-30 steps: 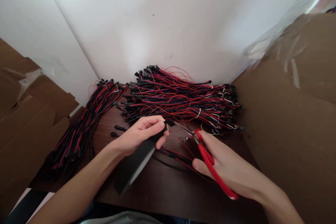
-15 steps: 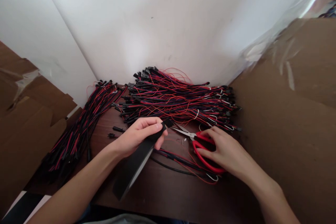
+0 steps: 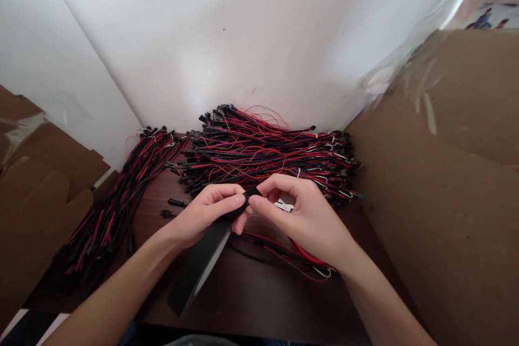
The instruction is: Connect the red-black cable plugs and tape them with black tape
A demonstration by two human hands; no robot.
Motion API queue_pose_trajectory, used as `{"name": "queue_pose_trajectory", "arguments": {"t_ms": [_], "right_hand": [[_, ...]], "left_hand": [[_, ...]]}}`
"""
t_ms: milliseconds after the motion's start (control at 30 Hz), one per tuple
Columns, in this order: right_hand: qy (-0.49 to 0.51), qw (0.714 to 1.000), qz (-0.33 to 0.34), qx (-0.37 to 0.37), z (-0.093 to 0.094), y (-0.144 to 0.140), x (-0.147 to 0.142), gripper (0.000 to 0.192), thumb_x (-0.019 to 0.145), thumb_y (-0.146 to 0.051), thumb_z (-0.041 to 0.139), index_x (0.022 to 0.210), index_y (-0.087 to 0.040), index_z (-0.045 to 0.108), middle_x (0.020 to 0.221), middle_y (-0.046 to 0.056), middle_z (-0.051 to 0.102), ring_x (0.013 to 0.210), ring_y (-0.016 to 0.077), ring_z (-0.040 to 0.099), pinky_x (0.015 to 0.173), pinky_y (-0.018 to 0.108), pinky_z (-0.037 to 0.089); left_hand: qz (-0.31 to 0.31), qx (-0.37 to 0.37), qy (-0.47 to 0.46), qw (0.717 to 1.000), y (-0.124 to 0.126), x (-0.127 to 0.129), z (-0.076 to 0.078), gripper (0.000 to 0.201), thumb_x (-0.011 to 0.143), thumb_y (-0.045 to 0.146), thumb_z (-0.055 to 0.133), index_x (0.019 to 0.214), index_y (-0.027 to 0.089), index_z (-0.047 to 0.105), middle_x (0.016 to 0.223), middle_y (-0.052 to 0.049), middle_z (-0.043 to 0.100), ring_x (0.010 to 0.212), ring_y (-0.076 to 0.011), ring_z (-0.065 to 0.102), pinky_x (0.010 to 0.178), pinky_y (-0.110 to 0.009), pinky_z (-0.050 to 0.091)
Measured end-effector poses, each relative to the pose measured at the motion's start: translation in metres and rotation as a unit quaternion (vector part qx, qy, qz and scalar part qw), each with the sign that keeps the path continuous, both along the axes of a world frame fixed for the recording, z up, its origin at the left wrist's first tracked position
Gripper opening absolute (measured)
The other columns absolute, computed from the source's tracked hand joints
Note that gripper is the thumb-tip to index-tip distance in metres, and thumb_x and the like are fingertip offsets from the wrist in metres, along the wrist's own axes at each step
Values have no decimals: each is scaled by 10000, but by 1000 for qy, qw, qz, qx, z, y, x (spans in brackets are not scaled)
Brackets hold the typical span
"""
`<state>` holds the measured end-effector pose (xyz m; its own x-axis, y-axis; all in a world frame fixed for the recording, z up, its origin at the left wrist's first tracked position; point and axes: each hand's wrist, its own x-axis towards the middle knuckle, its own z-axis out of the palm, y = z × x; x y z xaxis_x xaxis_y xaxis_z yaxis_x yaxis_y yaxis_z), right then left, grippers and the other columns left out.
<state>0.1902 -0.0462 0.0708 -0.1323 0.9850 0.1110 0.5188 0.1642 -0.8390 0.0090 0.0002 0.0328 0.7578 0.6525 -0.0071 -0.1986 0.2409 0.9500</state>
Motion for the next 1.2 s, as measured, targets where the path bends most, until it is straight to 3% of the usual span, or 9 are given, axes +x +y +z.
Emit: {"name": "queue_pose_trajectory", "arguments": {"t_ms": [233,400,467,533,633,733,833,967,1200], "right_hand": [[-26,1000,0,17,0,-2,3,230,875,-392,603,756,-203,660,725,15,656,671,159,590,586,263,438],[-120,984,-11,133,-8,2,6,192,922,-314,544,769,-216,605,766,31,641,714,176,575,665,307,439],[-156,970,-45,182,-12,6,16,187,926,-293,524,767,-218,590,784,42,636,732,188,578,698,328,445],[-174,954,-121,211,-17,9,28,183,918,-307,530,767,-222,586,788,45,633,733,197,584,713,342,451],[-98,968,-189,136,-23,6,39,204,889,-410,577,791,-235,611,765,36,645,700,200,603,639,325,473],[41,986,-161,21,-25,-5,33,268,823,-499,644,786,-234,628,712,25,654,644,189,623,574,297,502],[98,986,-136,-13,-21,-16,17,280,774,-502,696,773,-227,643,687,11,651,602,163,607,546,267,495],[77,994,-76,-33,-14,-24,4,294,821,-466,649,697,-200,636,642,7,611,583,138,550,525,240,450],[-22,998,12,-50,-12,-25,-3,291,875,-371,570,642,-200,599,615,0,571,576,130,477,508,248,363]], "left_hand": [[1,0,4,1000,0,1,1,289,870,400,616,787,124,635,589,2,616,551,-88,530,612,-211,396],[-6,-13,10,1000,-2,1,3,305,856,408,621,720,136,611,551,6,607,512,-85,504,589,-211,392],[-16,-15,12,1000,-2,0,4,312,847,404,626,688,136,603,529,7,596,496,-82,496,575,-209,389],[-25,-22,15,999,-2,0,4,318,838,401,631,667,134,599,520,3,594,486,-83,502,556,-209,390],[-17,-38,9,999,-1,1,3,329,833,422,634,681,132,601,543,-11,612,488,-92,525,532,-212,394],[12,-13,2,1000,-1,2,1,299,821,395,671,717,123,601,654,-33,665,519,-76,523,545,-204,391],[47,11,5,999,-1,3,2,280,770,356,744,744,110,613,718,-23,656,538,-54,493,547,-190,375],[82,9,-1,997,-2,4,5,302,706,353,800,743,107,629,662,16,586,539,-56,481,542,-193,372],[89,-9,9,996,-2,5,7,302,662,344,826,756,106,666,759,-24,653,582,-67,502,607,-221,409]]}}
